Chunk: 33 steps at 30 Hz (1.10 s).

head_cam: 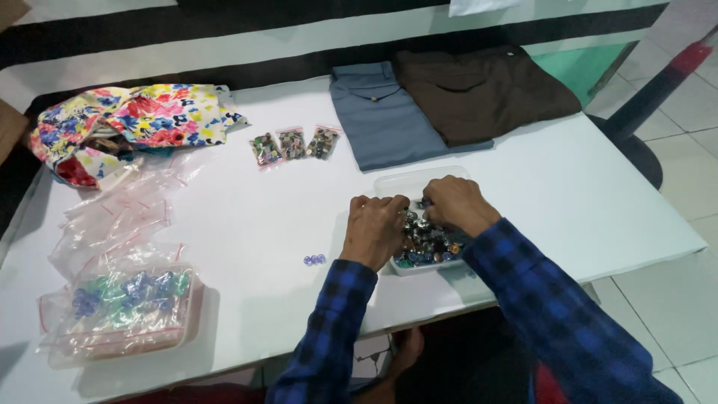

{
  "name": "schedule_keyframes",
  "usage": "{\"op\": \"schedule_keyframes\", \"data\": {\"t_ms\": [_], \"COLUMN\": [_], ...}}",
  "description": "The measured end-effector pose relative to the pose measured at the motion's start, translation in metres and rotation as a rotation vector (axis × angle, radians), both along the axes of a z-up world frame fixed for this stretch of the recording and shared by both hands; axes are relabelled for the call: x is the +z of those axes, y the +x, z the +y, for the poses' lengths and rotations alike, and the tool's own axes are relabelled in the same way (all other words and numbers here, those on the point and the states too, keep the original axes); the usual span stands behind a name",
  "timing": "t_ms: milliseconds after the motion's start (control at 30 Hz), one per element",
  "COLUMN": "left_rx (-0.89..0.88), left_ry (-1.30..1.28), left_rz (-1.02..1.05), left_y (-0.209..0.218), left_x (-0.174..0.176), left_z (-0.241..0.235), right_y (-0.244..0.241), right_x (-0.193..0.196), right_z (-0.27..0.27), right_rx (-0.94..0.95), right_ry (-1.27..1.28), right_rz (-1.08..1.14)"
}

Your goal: The person sorts small, colorful buttons from a clear plastic container into small zip-lock bags. They pick up buttons by hand, place them into the bags, and seal them on a white table.

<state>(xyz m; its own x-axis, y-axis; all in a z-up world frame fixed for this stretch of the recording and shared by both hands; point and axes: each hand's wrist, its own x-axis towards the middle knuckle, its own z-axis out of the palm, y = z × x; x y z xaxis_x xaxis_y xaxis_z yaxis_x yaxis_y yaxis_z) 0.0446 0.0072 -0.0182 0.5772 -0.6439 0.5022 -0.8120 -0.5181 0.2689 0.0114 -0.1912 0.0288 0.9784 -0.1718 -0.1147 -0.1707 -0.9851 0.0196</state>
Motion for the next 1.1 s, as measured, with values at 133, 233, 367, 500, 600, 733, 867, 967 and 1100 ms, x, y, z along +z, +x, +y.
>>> {"op": "schedule_keyframes", "data": {"t_ms": [133,233,367,500,600,733,867,967,1100], "left_rx": [-0.034,0.001,0.016,0.045,0.085,0.091,0.126,0.125,0.129], "left_ry": [0.057,0.066,-0.033,-0.150,-0.114,-0.104,-0.086,-0.090,-0.017], "left_rz": [0.214,0.266,0.429,0.462,0.376,0.363,0.240,0.235,0.200], "left_y": [-0.009,-0.008,-0.009,-0.012,-0.013,-0.010,-0.004,-0.006,-0.009], "left_x": [0.032,0.040,0.056,0.060,0.054,0.041,0.019,0.017,0.020], "left_z": [0.003,0.002,0.003,-0.001,-0.003,-0.003,-0.011,-0.014,-0.014], "right_y": [0.014,0.003,-0.022,-0.021,-0.017,-0.029,-0.017,-0.004,0.002], "right_x": [-0.018,0.019,0.083,0.074,0.065,0.067,0.065,0.034,0.013], "right_z": [0.003,0.017,0.028,0.016,0.016,0.028,0.020,0.016,0.016], "right_rx": [0.076,0.099,-0.008,-0.049,-0.008,-0.094,0.006,0.072,0.111], "right_ry": [0.006,0.078,0.544,0.849,0.958,1.136,0.677,0.247,0.127], "right_rz": [-0.088,-0.070,0.000,-0.037,-0.030,0.007,0.026,0.047,0.017]}}
